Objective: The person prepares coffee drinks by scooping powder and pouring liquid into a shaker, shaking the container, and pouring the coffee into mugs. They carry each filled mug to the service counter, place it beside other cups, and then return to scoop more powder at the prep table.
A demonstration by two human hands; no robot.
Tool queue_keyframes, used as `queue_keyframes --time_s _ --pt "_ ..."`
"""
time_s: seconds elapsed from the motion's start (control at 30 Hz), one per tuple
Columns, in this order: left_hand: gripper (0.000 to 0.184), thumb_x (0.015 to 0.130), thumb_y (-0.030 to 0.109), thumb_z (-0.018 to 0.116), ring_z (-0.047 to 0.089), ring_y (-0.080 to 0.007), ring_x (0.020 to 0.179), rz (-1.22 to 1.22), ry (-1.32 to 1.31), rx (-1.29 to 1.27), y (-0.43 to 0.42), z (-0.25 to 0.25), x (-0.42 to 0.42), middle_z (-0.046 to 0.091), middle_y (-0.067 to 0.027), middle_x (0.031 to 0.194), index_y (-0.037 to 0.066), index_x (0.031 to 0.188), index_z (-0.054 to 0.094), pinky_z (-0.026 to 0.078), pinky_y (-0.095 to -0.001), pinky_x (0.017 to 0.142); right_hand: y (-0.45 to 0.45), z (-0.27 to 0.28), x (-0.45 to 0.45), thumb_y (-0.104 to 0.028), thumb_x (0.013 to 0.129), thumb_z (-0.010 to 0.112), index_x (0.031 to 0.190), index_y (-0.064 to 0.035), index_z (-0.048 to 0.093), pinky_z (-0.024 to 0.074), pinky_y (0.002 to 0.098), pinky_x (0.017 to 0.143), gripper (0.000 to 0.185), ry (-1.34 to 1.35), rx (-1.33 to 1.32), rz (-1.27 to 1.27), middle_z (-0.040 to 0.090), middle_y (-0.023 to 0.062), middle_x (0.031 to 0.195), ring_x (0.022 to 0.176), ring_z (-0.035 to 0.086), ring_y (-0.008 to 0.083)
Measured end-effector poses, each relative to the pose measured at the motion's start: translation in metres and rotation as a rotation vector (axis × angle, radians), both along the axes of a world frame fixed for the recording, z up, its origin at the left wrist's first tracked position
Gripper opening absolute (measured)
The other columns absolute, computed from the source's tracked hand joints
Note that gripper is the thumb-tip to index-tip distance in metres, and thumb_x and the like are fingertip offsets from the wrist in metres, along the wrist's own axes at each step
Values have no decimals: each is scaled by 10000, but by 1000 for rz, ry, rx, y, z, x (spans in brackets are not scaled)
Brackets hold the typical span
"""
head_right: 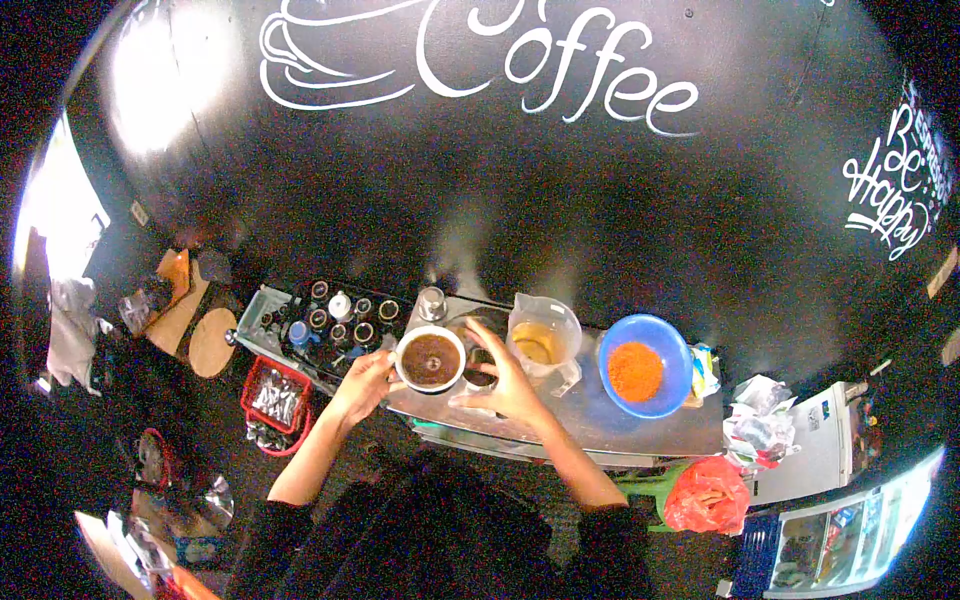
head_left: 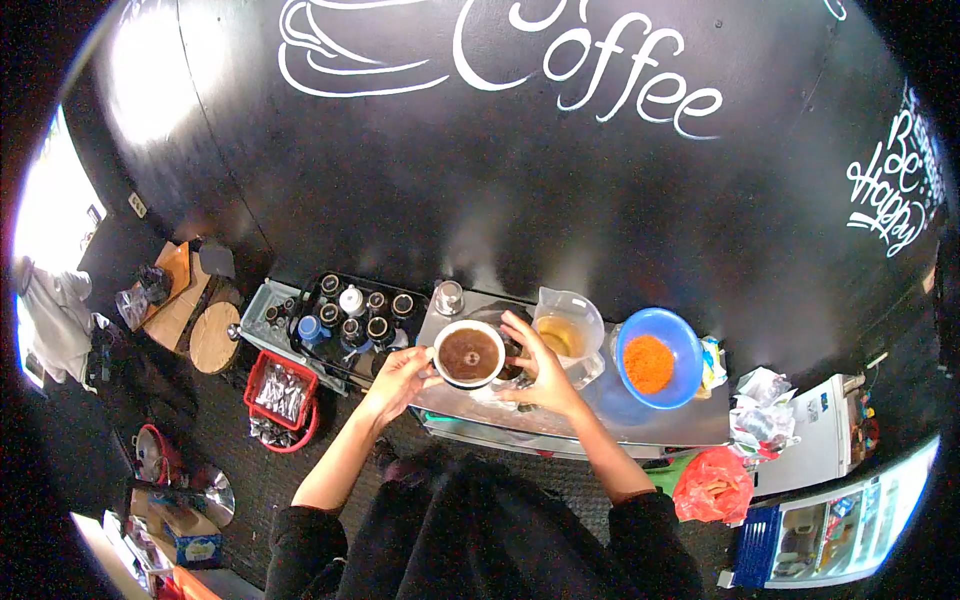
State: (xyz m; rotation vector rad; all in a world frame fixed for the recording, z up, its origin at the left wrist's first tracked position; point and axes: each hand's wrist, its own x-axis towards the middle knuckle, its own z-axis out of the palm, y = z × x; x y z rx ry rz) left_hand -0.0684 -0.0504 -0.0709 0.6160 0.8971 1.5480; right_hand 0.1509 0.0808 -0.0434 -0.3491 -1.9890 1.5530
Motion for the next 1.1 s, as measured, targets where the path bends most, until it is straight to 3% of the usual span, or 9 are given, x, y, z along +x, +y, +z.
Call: queue_keyframes --time_s 0.03,0.07,0.2,0.33,0.73,1.1 --pt "183 914 170 524 535 -97 721 16 4 -14 -1 0 2 543 -7 755 2 914 595 492 -380 842 -2 3 -2 -71 571 830 1407 -82 214 419 424 957 1039 -62 -29 47 227 112 1452 1306 295 257" --pt "183 914 170 524 535 -97 721 24 2 -14 -3 1 4 543 -7 755 2 914 595 492 -380 842 -3 2 -5 -169 543 861 1389 -114 277 428 426 952 1029 -77 -28 56 293 74 1426 1283 336 216" --pt "189 914 179 527 537 -98 713 47 -13 -54 -13 7 13 535 -5 745 2 890 589 495 -377 839 -12 0 -13 -98 527 865 1346 -54 346 451 367 938 971 31 -119 95 395 96 1353 1182 456 199" --pt "202 920 183 517 542 -112 709 49 -21 3 -33 14 13 515 0 730 12 826 567 501 -360 829 -26 1 -19 -69 519 860 1308 -37 409 449 362 942 909 19 -125 64 474 103 1286 1154 482 193" --pt "227 913 223 530 540 -87 741 209 43 -25 -136 22 -26 510 6 744 32 795 563 510 -324 799 -92 9 -85 12 523 834 1305 7 401 480 374 912 894 66 -151 298 463 121 1293 1147 481 191" --pt "210 894 260 565 524 -57 723 456 84 -58 -313 41 -88 497 37 741 78 790 574 516 -308 783 -230 30 -200 26 518 832 1319 -15 387 476 376 918 917 44 -225 625 441 99 1323 1213 428 208"
